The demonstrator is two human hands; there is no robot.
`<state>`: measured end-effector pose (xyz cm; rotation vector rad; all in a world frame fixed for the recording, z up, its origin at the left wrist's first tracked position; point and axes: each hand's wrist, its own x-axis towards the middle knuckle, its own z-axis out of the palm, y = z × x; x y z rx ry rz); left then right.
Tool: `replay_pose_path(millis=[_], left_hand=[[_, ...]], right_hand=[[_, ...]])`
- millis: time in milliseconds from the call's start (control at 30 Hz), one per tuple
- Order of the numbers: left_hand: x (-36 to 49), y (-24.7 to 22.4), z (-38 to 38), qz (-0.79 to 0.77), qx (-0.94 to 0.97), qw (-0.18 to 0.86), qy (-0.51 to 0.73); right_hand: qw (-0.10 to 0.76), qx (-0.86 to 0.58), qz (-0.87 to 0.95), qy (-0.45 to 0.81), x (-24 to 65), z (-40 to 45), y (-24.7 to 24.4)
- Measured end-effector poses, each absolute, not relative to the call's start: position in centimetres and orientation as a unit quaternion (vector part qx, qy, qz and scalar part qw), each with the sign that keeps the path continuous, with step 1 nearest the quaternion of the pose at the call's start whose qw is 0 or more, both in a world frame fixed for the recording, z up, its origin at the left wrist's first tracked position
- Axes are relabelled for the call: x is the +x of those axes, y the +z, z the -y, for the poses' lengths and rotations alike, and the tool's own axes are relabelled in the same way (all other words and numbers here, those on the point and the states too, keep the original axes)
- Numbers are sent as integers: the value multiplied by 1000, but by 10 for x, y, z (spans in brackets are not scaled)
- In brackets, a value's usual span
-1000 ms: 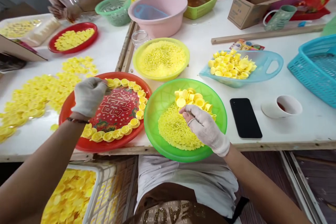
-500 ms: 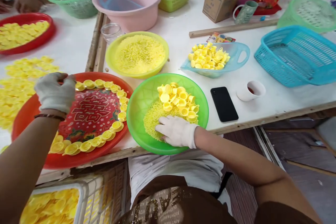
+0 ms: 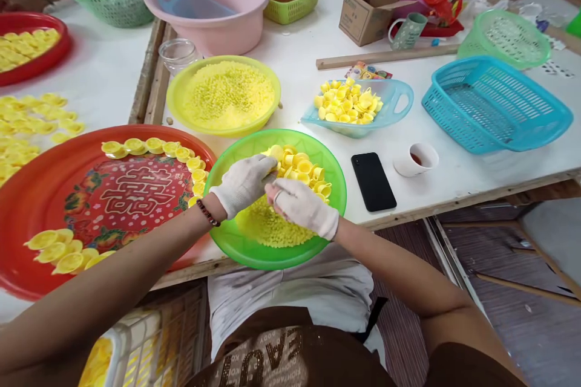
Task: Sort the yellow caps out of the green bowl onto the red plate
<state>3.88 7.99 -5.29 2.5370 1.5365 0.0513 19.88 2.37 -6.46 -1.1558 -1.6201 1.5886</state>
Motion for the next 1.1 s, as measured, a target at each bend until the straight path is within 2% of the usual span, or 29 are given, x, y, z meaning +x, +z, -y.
replay_pose_path(millis=[67, 133, 233, 300, 400, 567, 1100], left_hand=[[31, -53, -81, -540, 834, 97, 62], [22, -51, -78, -570, 797, 145, 134], [14, -44, -64, -594, 678, 364, 233], [14, -40, -51, -588, 579, 506, 251], [21, -35, -35, -571, 510, 601, 228], [29, -32, -24, -557, 480, 648, 199], [19, -32, -23, -560, 440, 672, 202]], right_hand=[[366, -399, 451, 709, 205, -31, -62], [420, -357, 333, 765, 209, -38, -60], [469, -321, 262, 780, 210, -42, -56], [491, -314, 268, 767, 206, -41, -50], [535, -301, 311, 725, 195, -37, -42], [576, -275, 388, 665, 182, -30, -41], [573, -342, 420, 616, 200, -22, -43]])
